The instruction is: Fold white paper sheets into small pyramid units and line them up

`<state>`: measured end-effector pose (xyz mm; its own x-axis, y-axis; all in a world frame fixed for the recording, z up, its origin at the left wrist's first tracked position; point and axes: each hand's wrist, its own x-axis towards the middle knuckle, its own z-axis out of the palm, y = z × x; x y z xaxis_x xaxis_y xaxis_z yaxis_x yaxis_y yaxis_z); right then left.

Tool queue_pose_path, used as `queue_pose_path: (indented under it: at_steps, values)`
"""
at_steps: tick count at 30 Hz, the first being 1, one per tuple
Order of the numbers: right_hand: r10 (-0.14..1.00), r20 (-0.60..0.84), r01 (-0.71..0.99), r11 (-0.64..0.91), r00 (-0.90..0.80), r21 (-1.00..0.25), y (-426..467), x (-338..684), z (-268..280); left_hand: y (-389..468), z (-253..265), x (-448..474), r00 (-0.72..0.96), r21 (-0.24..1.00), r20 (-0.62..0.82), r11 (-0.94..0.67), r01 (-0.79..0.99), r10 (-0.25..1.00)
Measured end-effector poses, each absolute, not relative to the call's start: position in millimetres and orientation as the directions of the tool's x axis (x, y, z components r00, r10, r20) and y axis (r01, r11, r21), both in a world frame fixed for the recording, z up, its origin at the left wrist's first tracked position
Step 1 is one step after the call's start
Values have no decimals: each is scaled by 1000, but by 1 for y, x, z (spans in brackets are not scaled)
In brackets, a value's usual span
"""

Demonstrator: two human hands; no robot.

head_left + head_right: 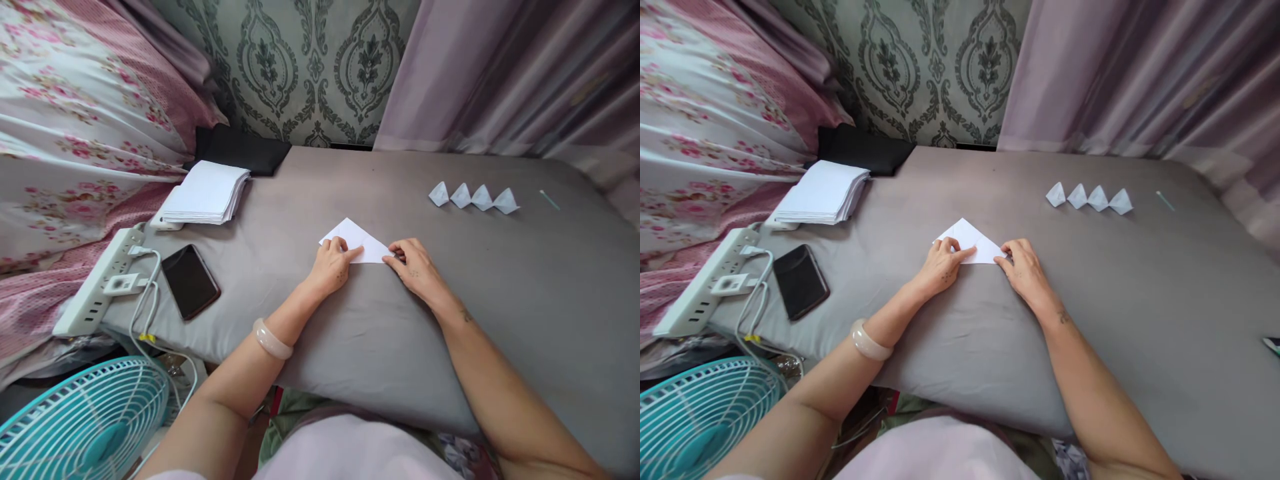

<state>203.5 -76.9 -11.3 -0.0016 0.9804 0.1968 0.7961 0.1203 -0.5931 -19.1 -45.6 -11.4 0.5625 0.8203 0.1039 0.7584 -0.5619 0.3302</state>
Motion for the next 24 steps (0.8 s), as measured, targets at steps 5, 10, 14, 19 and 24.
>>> queue_pose_path:
  at_steps: [5, 10, 14, 19, 24]
  values:
    - [953, 295, 890, 190, -65, -416, -92, 175, 3, -46, -10, -19, 556, 329, 97, -553, 765, 826]
    - [939, 206, 907, 324, -275, -270, -116, 128, 14, -45, -13, -19, 557, 349, 134, -565, 748, 820]
    - [961, 124, 943, 268, -247, -198, -124, 115, 18, -44, -15, -19, 557, 344, 135, -566, 749, 820]
    - [978, 68, 971, 205, -197, -122, -125, 117, 23, -44, -15, -19, 552, 334, 128, -560, 758, 824]
    - [994, 48, 992, 104, -101, -65, -126, 121, 27, -46, -13, -19, 551, 344, 102, -549, 761, 828]
